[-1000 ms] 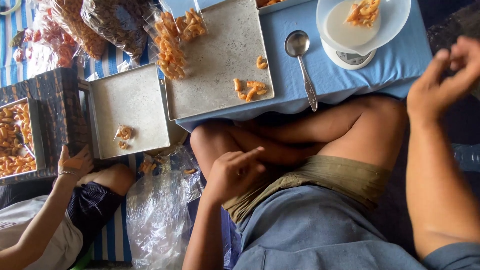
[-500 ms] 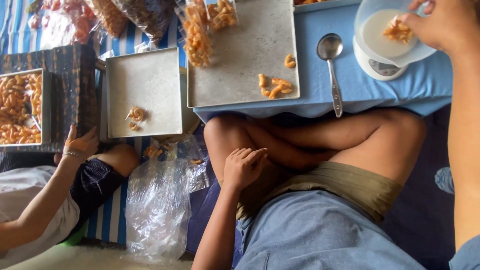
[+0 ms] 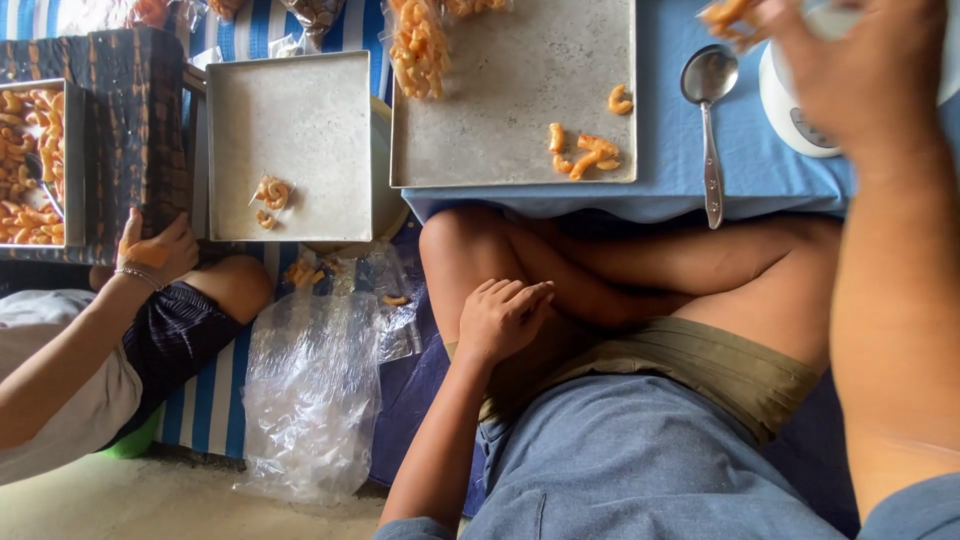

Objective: Packaging small fried snacks from trays into plastic bags while sitting on the floor.

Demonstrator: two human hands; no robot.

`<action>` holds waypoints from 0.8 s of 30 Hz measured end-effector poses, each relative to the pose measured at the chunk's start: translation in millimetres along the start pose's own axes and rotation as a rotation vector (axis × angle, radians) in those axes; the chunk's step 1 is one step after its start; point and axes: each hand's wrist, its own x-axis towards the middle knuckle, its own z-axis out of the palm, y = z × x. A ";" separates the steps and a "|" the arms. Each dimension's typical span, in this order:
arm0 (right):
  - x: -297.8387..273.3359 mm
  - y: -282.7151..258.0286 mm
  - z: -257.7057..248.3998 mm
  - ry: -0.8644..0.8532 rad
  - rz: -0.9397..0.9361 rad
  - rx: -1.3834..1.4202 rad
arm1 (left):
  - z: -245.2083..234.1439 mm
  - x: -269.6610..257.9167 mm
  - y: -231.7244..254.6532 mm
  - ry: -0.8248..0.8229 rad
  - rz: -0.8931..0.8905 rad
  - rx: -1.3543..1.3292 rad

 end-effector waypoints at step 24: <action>72.5 -258.2 196.8 -0.086 -0.287 0.259 | 3.3 -3.2 -13.7 0.066 0.024 -0.012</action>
